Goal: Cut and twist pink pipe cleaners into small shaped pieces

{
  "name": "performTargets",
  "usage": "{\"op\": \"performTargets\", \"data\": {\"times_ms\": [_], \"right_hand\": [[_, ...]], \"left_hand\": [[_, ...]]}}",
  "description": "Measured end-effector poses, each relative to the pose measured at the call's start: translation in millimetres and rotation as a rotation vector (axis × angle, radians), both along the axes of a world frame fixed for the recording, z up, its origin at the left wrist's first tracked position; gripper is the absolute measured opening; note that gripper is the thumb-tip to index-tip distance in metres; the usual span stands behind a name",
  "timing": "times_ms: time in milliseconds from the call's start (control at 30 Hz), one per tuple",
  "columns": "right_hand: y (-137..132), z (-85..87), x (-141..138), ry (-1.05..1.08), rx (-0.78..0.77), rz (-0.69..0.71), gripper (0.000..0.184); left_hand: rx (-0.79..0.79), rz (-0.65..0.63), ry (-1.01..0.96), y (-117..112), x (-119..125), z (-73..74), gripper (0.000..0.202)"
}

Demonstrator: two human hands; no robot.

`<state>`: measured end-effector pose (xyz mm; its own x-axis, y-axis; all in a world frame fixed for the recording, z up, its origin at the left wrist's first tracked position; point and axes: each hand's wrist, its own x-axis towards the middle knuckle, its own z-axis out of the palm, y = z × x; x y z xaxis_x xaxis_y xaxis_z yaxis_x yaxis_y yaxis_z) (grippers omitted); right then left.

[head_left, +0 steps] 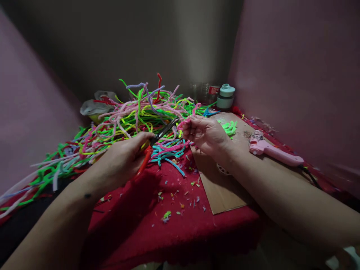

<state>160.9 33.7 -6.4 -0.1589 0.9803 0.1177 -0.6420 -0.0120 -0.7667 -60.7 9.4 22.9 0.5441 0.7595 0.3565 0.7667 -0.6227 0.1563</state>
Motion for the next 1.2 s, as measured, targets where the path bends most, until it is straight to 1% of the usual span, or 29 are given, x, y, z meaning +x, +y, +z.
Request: {"op": "performTargets", "data": {"times_ms": [100,267,333,700,867,1100,1200], "right_hand": [[-2,0.0,-1,0.022,0.035,0.032,0.019],[-2,-1.4,-1,-0.016,0.034,0.079,0.013],[-2,-1.9,-2,-0.03,0.021,0.08,0.012],[-4,-4.9,-6,-0.014,0.023,0.143,0.01],[-5,-3.7,-7,-0.025,-0.003,0.134,0.009],[-8,-2.8,-9,-0.072,-0.081,0.131,0.01],[-8,-4.3,-9,-0.069,-0.096,0.135,0.008]], "left_hand": [[0.068,-0.034,0.104,2,1,-0.9,0.031],[0.102,0.075,0.173,5,2,-3.4,0.027],[0.099,0.085,0.174,5,1,-3.7,0.028],[0.12,0.012,0.159,5,1,-6.7,0.026],[0.142,-0.059,0.161,5,1,-9.1,0.023],[0.196,-0.083,0.169,6,0,-13.9,0.027],[0.223,-0.051,0.189,7,-1,-15.0,0.03]]}}
